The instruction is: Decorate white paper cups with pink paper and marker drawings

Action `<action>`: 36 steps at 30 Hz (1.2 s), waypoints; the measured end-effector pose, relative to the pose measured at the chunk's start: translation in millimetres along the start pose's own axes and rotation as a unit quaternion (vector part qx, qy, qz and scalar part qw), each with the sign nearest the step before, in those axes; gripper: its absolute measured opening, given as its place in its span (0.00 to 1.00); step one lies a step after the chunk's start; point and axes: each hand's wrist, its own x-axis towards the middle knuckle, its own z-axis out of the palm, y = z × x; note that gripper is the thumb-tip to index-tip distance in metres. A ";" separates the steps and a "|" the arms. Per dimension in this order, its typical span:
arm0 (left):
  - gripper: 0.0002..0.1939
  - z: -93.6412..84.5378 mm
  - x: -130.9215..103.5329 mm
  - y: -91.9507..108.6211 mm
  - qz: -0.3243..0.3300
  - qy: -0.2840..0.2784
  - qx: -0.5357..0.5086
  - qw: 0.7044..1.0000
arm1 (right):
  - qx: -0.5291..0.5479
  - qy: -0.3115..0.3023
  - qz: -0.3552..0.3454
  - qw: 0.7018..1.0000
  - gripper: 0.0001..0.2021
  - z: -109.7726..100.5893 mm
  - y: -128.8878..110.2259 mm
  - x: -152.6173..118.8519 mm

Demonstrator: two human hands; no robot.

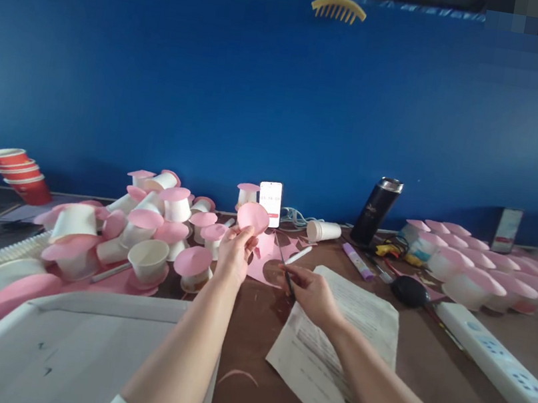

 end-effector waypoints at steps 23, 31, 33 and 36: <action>0.18 6.0 -11.0 -16.0 -0.042 -0.070 0.092 0.992 | 0.107 -0.038 0.051 0.992 0.28 0.7 -29.0 -8.5; 0.18 5.6 -10.9 -20.1 -0.023 -0.077 0.085 0.993 | 0.095 -0.016 0.044 0.994 0.24 0.5 -24.1 -6.8; 0.20 4.4 -8.8 -19.4 0.006 -0.067 0.072 0.995 | 0.100 -0.029 0.040 0.994 0.24 0.6 -23.6 -7.4; 0.23 2.5 -5.6 -18.2 0.046 -0.039 0.050 0.997 | 0.116 -0.053 0.034 0.991 0.23 1.2 -22.7 -7.9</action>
